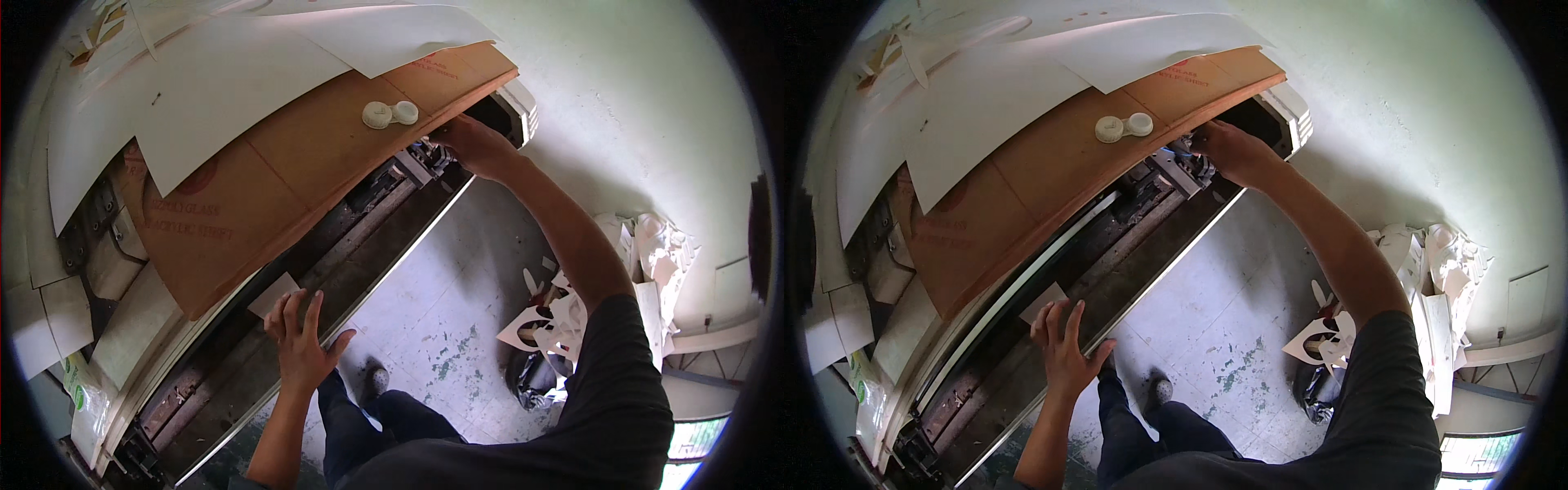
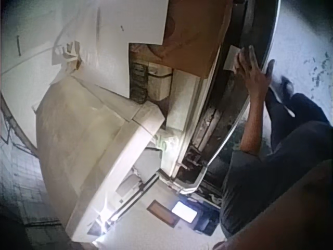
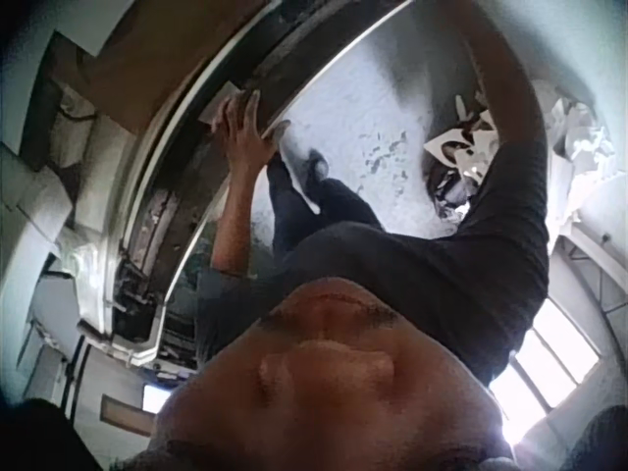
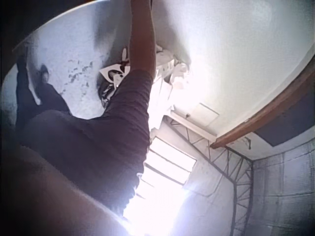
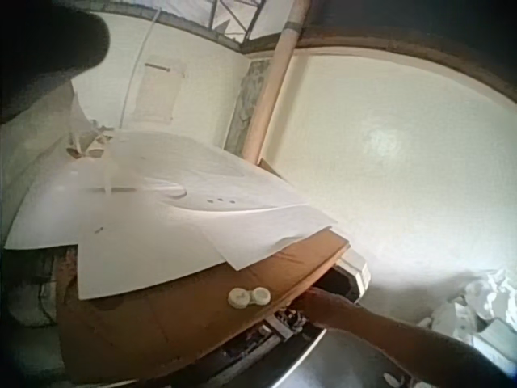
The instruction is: The recorder is cleaning components of a large industrial machine, likely a laser cutter or similar, using cotton swabs and a cleaning solution.
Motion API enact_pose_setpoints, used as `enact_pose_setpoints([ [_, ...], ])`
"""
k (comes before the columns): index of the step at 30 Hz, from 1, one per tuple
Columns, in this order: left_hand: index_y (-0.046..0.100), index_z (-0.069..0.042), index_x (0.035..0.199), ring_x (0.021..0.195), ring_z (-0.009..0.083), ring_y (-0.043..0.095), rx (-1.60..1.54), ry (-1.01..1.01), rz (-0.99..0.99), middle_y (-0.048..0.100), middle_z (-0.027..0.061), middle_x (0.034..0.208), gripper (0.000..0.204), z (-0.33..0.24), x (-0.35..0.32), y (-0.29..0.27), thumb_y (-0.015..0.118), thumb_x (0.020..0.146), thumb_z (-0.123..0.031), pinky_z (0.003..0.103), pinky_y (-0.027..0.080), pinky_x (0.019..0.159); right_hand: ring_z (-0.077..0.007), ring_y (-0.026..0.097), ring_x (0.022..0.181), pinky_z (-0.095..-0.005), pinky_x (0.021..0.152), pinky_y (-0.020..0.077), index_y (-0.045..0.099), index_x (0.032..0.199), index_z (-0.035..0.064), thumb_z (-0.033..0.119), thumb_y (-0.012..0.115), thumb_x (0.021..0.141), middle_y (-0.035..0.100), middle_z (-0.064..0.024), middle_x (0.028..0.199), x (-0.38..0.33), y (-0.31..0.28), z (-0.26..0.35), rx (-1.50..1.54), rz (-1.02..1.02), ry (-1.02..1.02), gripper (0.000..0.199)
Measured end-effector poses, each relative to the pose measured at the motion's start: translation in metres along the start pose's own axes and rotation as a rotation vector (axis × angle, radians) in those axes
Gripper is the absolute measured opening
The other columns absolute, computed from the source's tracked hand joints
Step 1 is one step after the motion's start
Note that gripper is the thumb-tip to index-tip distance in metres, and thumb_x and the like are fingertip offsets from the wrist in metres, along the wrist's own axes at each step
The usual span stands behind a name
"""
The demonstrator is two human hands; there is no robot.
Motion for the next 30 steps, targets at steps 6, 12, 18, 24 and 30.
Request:
enact_pose_setpoints([
  [6, 0.059, -0.011, 0.156, 0.154, 0.0418, 0.034, 0.006, -0.020, -0.006, 0.047, 0.0185, 0.159, 0.089, 0.001, -0.001, 0.000, 0.079, 0.093, -0.071, 0.063, 0.024, 0.126, -0.0338, 0.060, 0.141, -0.0422, 0.116, 0.0568, 0.080, 0.125, 0.0102, -0.005, 0.069, 0.093, 0.061, -0.0157, 0.144, -0.003, -0.003, 0.002, 0.051, -0.057, -0.043, 0.037],
  [12, 0.059, -0.010, 0.155, 0.154, 0.0416, 0.035, 0.018, -0.008, -0.004, 0.046, 0.0188, 0.160, 0.090, -0.001, 0.001, 0.001, 0.079, 0.093, -0.072, 0.063, 0.024, 0.126, -0.0345, 0.059, 0.145, -0.0423, 0.117, 0.0571, 0.081, 0.131, 0.0110, -0.001, 0.076, 0.094, 0.064, -0.0140, 0.150, -0.006, 0.004, -0.001, -0.003, -0.026, -0.025, 0.039],
  [18, 0.060, -0.010, 0.155, 0.154, 0.0414, 0.035, 0.033, -0.017, 0.005, 0.047, 0.0183, 0.160, 0.089, 0.002, 0.000, 0.003, 0.077, 0.094, -0.073, 0.063, 0.024, 0.126, -0.0353, 0.061, 0.143, -0.0430, 0.114, 0.0588, 0.081, 0.130, 0.0090, -0.005, 0.076, 0.089, 0.067, -0.0141, 0.143, -0.005, -0.006, 0.004, 0.000, -0.081, -0.019, 0.044],
  [24, 0.060, -0.010, 0.154, 0.153, 0.0417, 0.036, 0.018, -0.009, -0.008, 0.047, 0.0190, 0.159, 0.090, 0.001, 0.000, 0.000, 0.077, 0.094, -0.074, 0.063, 0.024, 0.125, -0.0318, 0.065, 0.132, -0.0400, 0.109, 0.0614, 0.082, 0.119, 0.0077, -0.006, 0.073, 0.083, 0.065, -0.0136, 0.133, -0.007, -0.007, 0.009, -0.034, -0.147, -0.128, 0.039],
  [30, 0.060, -0.009, 0.154, 0.153, 0.0421, 0.036, 0.011, -0.016, 0.021, 0.048, 0.0190, 0.159, 0.089, 0.001, 0.002, 0.002, 0.077, 0.094, -0.073, 0.063, 0.025, 0.125, -0.0312, 0.065, 0.130, -0.0394, 0.111, 0.0599, 0.082, 0.115, 0.0068, -0.004, 0.072, 0.084, 0.066, -0.0132, 0.133, -0.004, -0.001, 0.009, -0.028, -0.066, -0.068, 0.034],
])
Point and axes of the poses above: each hand's wrist, its own x-axis towards the middle knuckle, its own y-axis out of the palm, z = x × y, the point moved 10 cm from there along x, towards the middle knuckle
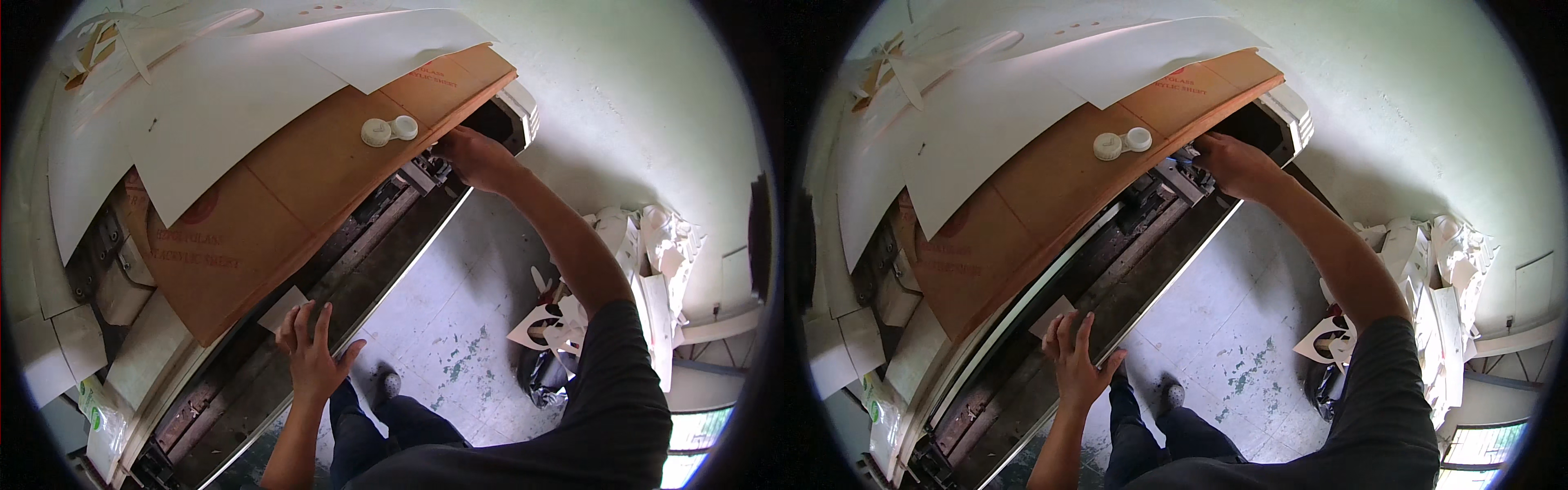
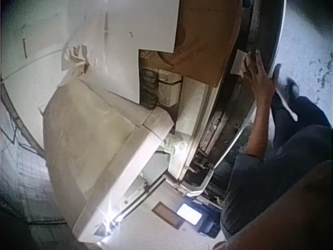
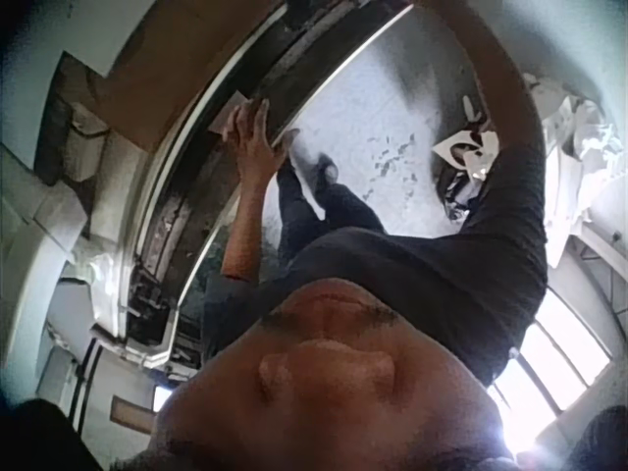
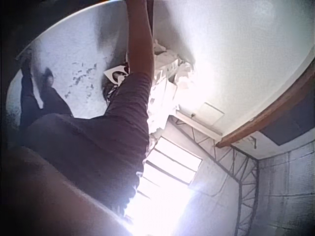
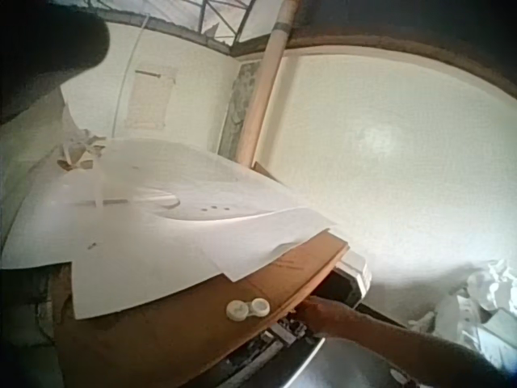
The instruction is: The recorder is cleaning components of a large industrial machine, likely a laser cutter or similar, using cotton swabs and a cleaning solution.
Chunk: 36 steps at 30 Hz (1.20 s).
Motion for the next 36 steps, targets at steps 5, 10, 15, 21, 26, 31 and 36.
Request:
enact_pose_setpoints([
  [5, 0.061, -0.009, 0.153, 0.154, 0.0424, 0.036, -0.016, -0.004, 0.019, 0.048, 0.0189, 0.158, 0.089, 0.002, 0.000, 0.003, 0.076, 0.094, -0.073, 0.063, 0.024, 0.125, -0.0319, 0.065, 0.130, -0.0399, 0.111, 0.0598, 0.082, 0.116, 0.0072, -0.003, 0.073, 0.084, 0.064, -0.0120, 0.138, 0.001, -0.005, -0.003, 0.009, -0.045, 0.018, 0.034],
  [10, 0.061, -0.009, 0.153, 0.153, 0.0427, 0.036, -0.031, -0.001, 0.033, 0.049, 0.0192, 0.158, 0.088, 0.001, 0.002, 0.004, 0.076, 0.094, -0.073, 0.063, 0.023, 0.125, -0.0324, 0.065, 0.132, -0.0398, 0.112, 0.0595, 0.081, 0.116, 0.0073, -0.004, 0.074, 0.083, 0.064, -0.0117, 0.141, 0.000, 0.008, -0.008, -0.016, 0.028, 0.050, 0.035],
  [15, 0.061, -0.009, 0.153, 0.153, 0.0428, 0.037, -0.034, -0.012, 0.048, 0.049, 0.0195, 0.158, 0.088, 0.002, 0.002, 0.004, 0.077, 0.094, -0.073, 0.063, 0.024, 0.125, -0.0323, 0.065, 0.134, -0.0392, 0.114, 0.0588, 0.082, 0.118, 0.0080, -0.004, 0.074, 0.083, 0.065, -0.0117, 0.141, 0.002, -0.006, -0.001, 0.003, 0.036, 0.077, 0.037],
  [21, 0.061, -0.009, 0.153, 0.153, 0.0424, 0.037, -0.037, -0.005, 0.037, 0.050, 0.0196, 0.158, 0.089, 0.002, 0.003, 0.004, 0.078, 0.093, -0.072, 0.063, 0.024, 0.125, -0.0320, 0.063, 0.138, -0.0385, 0.117, 0.0572, 0.082, 0.118, 0.0087, -0.003, 0.072, 0.085, 0.066, -0.0120, 0.141, 0.001, 0.000, -0.001, -0.045, 0.074, 0.086, 0.037],
  [26, 0.063, -0.007, 0.151, 0.152, 0.0416, 0.038, -0.046, -0.019, 0.034, 0.051, 0.0194, 0.157, 0.089, 0.002, 0.004, 0.001, 0.079, 0.093, -0.072, 0.061, 0.025, 0.125, -0.0310, 0.065, 0.134, -0.0385, 0.116, 0.0569, 0.082, 0.117, 0.0059, 0.002, 0.070, 0.088, 0.068, -0.0132, 0.133, 0.003, -0.020, 0.010, -0.056, -0.086, -0.040, 0.031],
  [31, 0.064, -0.006, 0.150, 0.153, 0.0410, 0.037, -0.060, -0.024, 0.036, 0.051, 0.0193, 0.157, 0.088, 0.003, 0.004, 0.003, 0.078, 0.093, -0.072, 0.060, 0.024, 0.125, -0.0311, 0.065, 0.135, -0.0387, 0.117, 0.0561, 0.082, 0.113, 0.0050, 0.002, 0.071, 0.088, 0.068, -0.0135, 0.132, -0.001, 0.001, 0.001, -0.061, 0.016, 0.031, 0.027],
  [36, 0.064, -0.007, 0.150, 0.152, 0.0410, 0.038, -0.038, -0.019, 0.022, 0.051, 0.0194, 0.157, 0.088, 0.003, 0.004, 0.001, 0.078, 0.093, -0.073, 0.060, 0.025, 0.124, -0.0314, 0.065, 0.135, -0.0392, 0.117, 0.0564, 0.082, 0.111, 0.0050, 0.002, 0.071, 0.088, 0.068, -0.0139, 0.133, 0.001, -0.011, 0.009, -0.045, -0.020, 0.027, 0.025],
])
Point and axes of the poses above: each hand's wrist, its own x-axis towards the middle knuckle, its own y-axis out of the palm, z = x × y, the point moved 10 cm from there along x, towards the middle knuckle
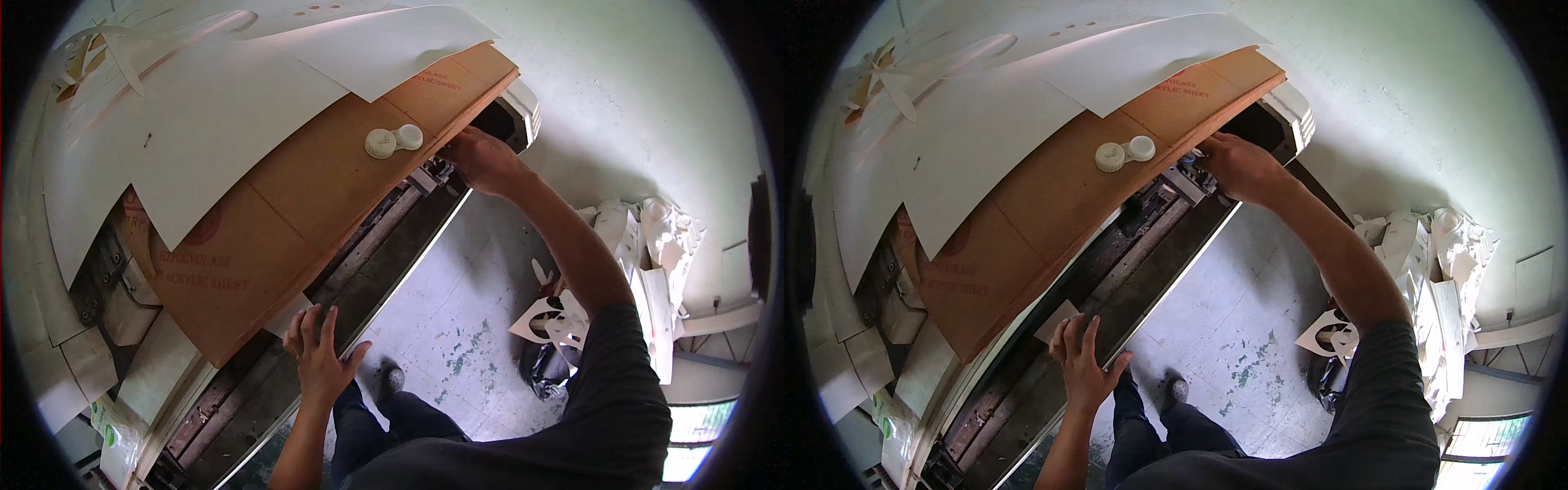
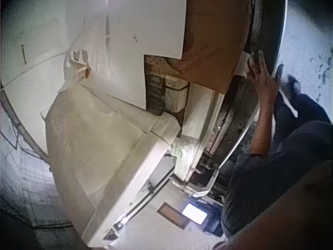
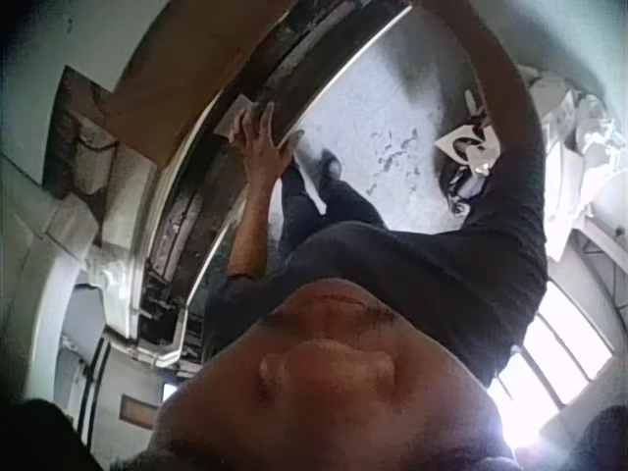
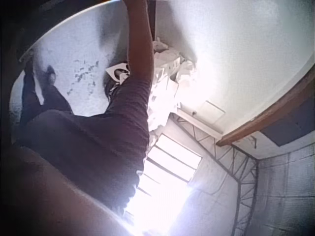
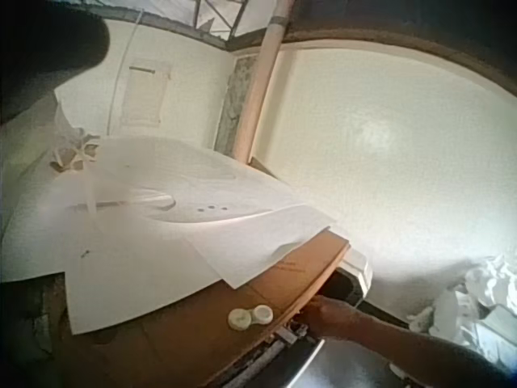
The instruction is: The recorder is cleaning components of a large industrial machine, likely a laser cutter or similar, using cotton swabs and a cleaning solution.
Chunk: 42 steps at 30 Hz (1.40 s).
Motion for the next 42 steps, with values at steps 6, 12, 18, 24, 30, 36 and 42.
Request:
enact_pose_setpoints([
  [6, 0.062, -0.007, 0.151, 0.152, 0.0418, 0.039, -0.020, -0.003, 0.009, 0.051, 0.0195, 0.157, 0.088, 0.000, 0.000, 0.002, 0.078, 0.093, -0.072, 0.062, 0.025, 0.124, -0.0324, 0.064, 0.136, -0.0400, 0.115, 0.0590, 0.082, 0.117, 0.0063, 0.003, 0.073, 0.087, 0.068, -0.0113, 0.137, 0.000, 0.011, -0.007, -0.049, 0.005, 0.025, 0.032],
  [12, 0.062, -0.007, 0.151, 0.152, 0.0422, 0.038, -0.008, 0.008, -0.002, 0.050, 0.0204, 0.156, 0.088, 0.000, 0.000, 0.001, 0.078, 0.094, -0.071, 0.062, 0.026, 0.124, -0.0317, 0.064, 0.139, -0.0405, 0.116, 0.0587, 0.082, 0.123, 0.0098, 0.002, 0.074, 0.088, 0.067, -0.0100, 0.142, -0.002, 0.011, -0.005, -0.009, 0.097, 0.065, 0.037],
  [18, 0.062, -0.007, 0.152, 0.152, 0.0423, 0.038, -0.022, 0.005, 0.000, 0.050, 0.0205, 0.157, 0.088, 0.001, 0.000, 0.001, 0.076, 0.095, -0.072, 0.061, 0.026, 0.124, -0.0329, 0.063, 0.139, -0.0409, 0.118, 0.0568, 0.082, 0.128, 0.0112, 0.000, 0.070, 0.091, 0.066, -0.0111, 0.145, 0.001, 0.001, -0.008, 0.051, 0.020, 0.116, 0.040],
  [24, 0.063, -0.008, 0.151, 0.152, 0.0422, 0.038, -0.040, -0.012, 0.012, 0.051, 0.0199, 0.157, 0.086, 0.001, 0.000, 0.002, 0.076, 0.095, -0.071, 0.061, 0.026, 0.124, -0.0329, 0.064, 0.137, -0.0423, 0.115, 0.0580, 0.081, 0.124, 0.0084, -0.003, 0.069, 0.092, 0.065, -0.0124, 0.142, -0.001, 0.009, -0.010, -0.014, -0.071, 0.033, 0.036],
  [30, 0.061, -0.008, 0.153, 0.153, 0.0416, 0.037, -0.039, -0.003, 0.011, 0.049, 0.0190, 0.159, 0.087, 0.001, 0.001, 0.004, 0.077, 0.095, -0.071, 0.062, 0.025, 0.125, -0.0344, 0.065, 0.134, -0.0429, 0.113, 0.0589, 0.080, 0.125, 0.0059, -0.003, 0.073, 0.088, 0.064, -0.0135, 0.142, -0.003, 0.020, -0.013, 0.043, -0.041, 0.042, 0.039],
  [36, 0.061, -0.008, 0.153, 0.153, 0.0418, 0.037, -0.050, -0.023, 0.016, 0.050, 0.0192, 0.158, 0.088, 0.005, -0.002, 0.004, 0.078, 0.094, -0.071, 0.061, 0.026, 0.125, -0.0341, 0.066, 0.132, -0.0427, 0.114, 0.0587, 0.081, 0.120, 0.0065, -0.003, 0.076, 0.082, 0.065, -0.0131, 0.140, 0.000, 0.008, 0.001, -0.008, 0.060, 0.052, 0.040],
  [42, 0.061, -0.007, 0.153, 0.154, 0.0424, 0.036, -0.027, -0.014, 0.019, 0.050, 0.0193, 0.158, 0.088, 0.002, -0.001, 0.006, 0.080, 0.093, -0.069, 0.061, 0.027, 0.125, -0.0335, 0.064, 0.134, -0.0412, 0.115, 0.0582, 0.082, 0.120, 0.0082, -0.003, 0.076, 0.079, 0.063, -0.0125, 0.144, -0.003, 0.000, -0.004, -0.029, -0.136, -0.049, 0.042],
])
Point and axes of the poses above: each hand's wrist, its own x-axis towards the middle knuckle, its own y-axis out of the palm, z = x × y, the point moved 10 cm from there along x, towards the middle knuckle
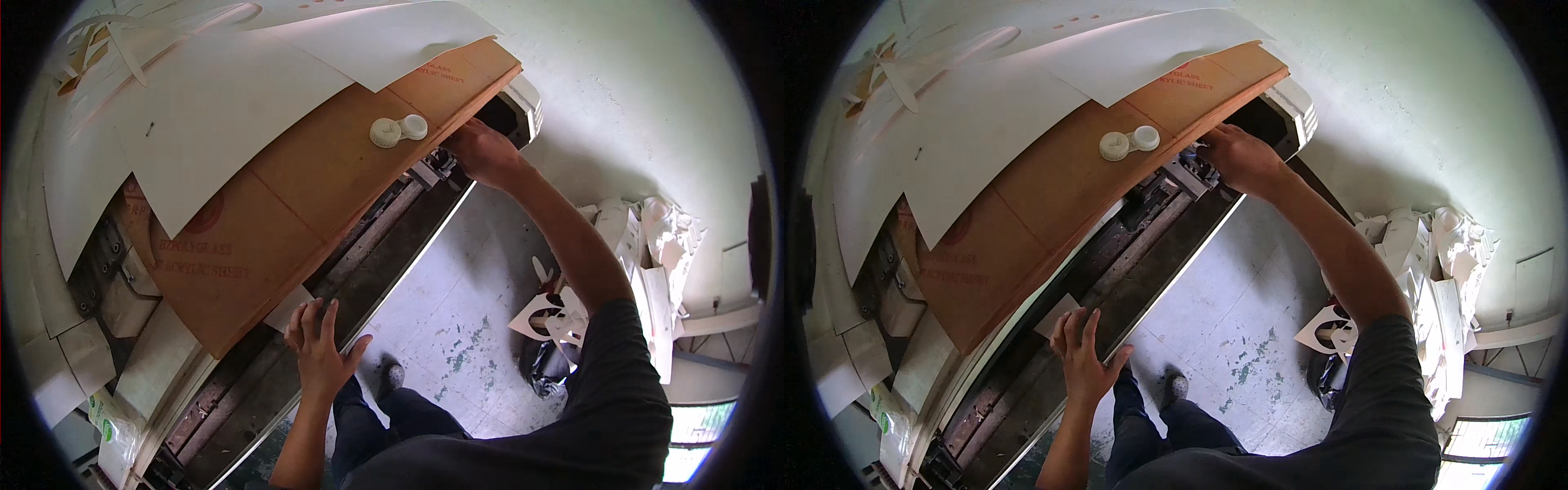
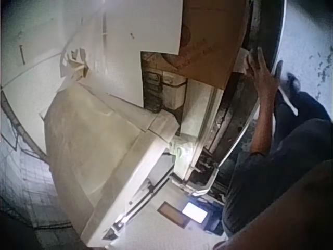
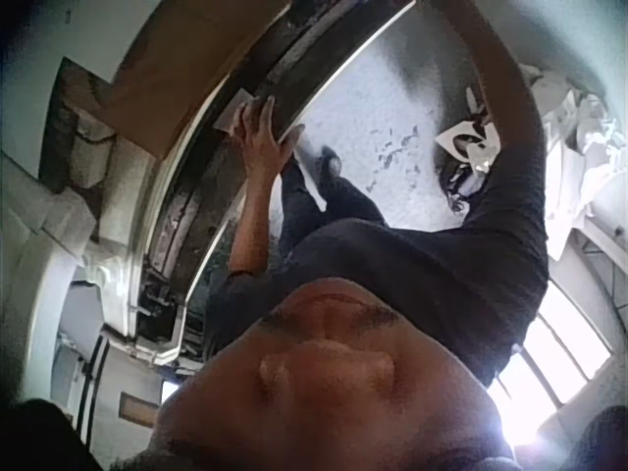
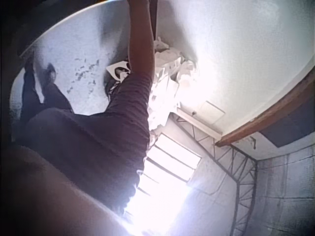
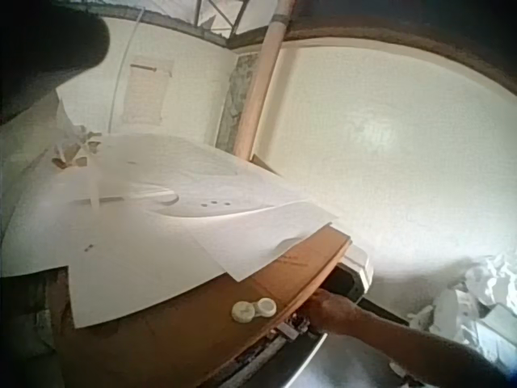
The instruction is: The recorder is cleaning components of a large industrial machine, likely a laser cutter or similar, using cotton swabs and a cleaning solution.
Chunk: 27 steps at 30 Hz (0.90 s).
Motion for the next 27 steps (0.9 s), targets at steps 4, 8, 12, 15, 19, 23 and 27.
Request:
enact_pose_setpoints([
  [4, 0.061, -0.007, 0.153, 0.154, 0.0424, 0.037, -0.012, -0.009, 0.005, 0.050, 0.0192, 0.158, 0.089, 0.001, 0.001, -0.001, 0.080, 0.093, -0.069, 0.060, 0.027, 0.126, -0.0330, 0.063, 0.137, -0.0406, 0.116, 0.0579, 0.083, 0.122, 0.0080, -0.002, 0.073, 0.087, 0.063, -0.0120, 0.146, -0.002, 0.018, -0.004, 0.037, 0.136, 0.090, 0.038],
  [8, 0.061, -0.008, 0.154, 0.153, 0.0421, 0.037, -0.016, -0.017, -0.001, 0.051, 0.0188, 0.158, 0.088, 0.002, 0.002, -0.003, 0.080, 0.093, -0.069, 0.060, 0.027, 0.125, -0.0334, 0.064, 0.135, -0.0408, 0.114, 0.0582, 0.083, 0.121, 0.0069, -0.002, 0.072, 0.089, 0.062, -0.0118, 0.145, 0.002, 0.009, 0.003, 0.045, 0.129, 0.087, 0.035],
  [12, 0.061, -0.008, 0.154, 0.153, 0.0422, 0.038, -0.019, -0.014, 0.002, 0.051, 0.0190, 0.158, 0.087, 0.002, 0.002, -0.001, 0.079, 0.094, -0.069, 0.061, 0.027, 0.125, -0.0333, 0.064, 0.136, -0.0411, 0.114, 0.0581, 0.083, 0.122, 0.0074, -0.003, 0.073, 0.087, 0.063, -0.0118, 0.145, 0.002, 0.003, -0.005, 0.087, 0.088, 0.119, 0.038],
  [15, 0.061, -0.008, 0.153, 0.152, 0.0424, 0.038, -0.014, -0.007, -0.010, 0.051, 0.0188, 0.157, 0.087, 0.001, 0.001, -0.001, 0.079, 0.094, -0.070, 0.061, 0.028, 0.124, -0.0336, 0.064, 0.137, -0.0416, 0.115, 0.0576, 0.083, 0.122, 0.0076, -0.003, 0.072, 0.086, 0.065, -0.0125, 0.144, 0.001, 0.004, -0.004, 0.085, 0.068, 0.106, 0.039],
  [19, 0.061, -0.008, 0.153, 0.152, 0.0422, 0.038, -0.006, -0.005, -0.008, 0.051, 0.0184, 0.157, 0.087, 0.001, 0.001, -0.002, 0.078, 0.094, -0.070, 0.061, 0.028, 0.124, -0.0338, 0.063, 0.138, -0.0424, 0.115, 0.0573, 0.083, 0.123, 0.0079, -0.004, 0.071, 0.085, 0.066, -0.0132, 0.144, -0.002, 0.014, -0.006, 0.104, 0.152, 0.156, 0.041],
  [23, 0.061, -0.008, 0.153, 0.153, 0.0419, 0.038, -0.015, -0.007, -0.005, 0.051, 0.0185, 0.158, 0.088, 0.003, 0.001, -0.001, 0.078, 0.094, -0.071, 0.060, 0.027, 0.125, -0.0329, 0.062, 0.139, -0.0421, 0.116, 0.0575, 0.083, 0.123, 0.0088, -0.004, 0.071, 0.084, 0.065, -0.0128, 0.145, 0.002, -0.002, -0.002, 0.097, 0.043, 0.086, 0.043],
  [27, 0.061, -0.007, 0.152, 0.153, 0.0418, 0.037, -0.007, -0.004, -0.007, 0.051, 0.0184, 0.158, 0.088, 0.000, 0.002, -0.002, 0.078, 0.094, -0.071, 0.060, 0.027, 0.125, -0.0326, 0.062, 0.139, -0.0417, 0.117, 0.0570, 0.083, 0.123, 0.0091, -0.003, 0.071, 0.085, 0.065, -0.0129, 0.145, -0.001, 0.014, -0.010, 0.087, 0.086, 0.122, 0.042],
])
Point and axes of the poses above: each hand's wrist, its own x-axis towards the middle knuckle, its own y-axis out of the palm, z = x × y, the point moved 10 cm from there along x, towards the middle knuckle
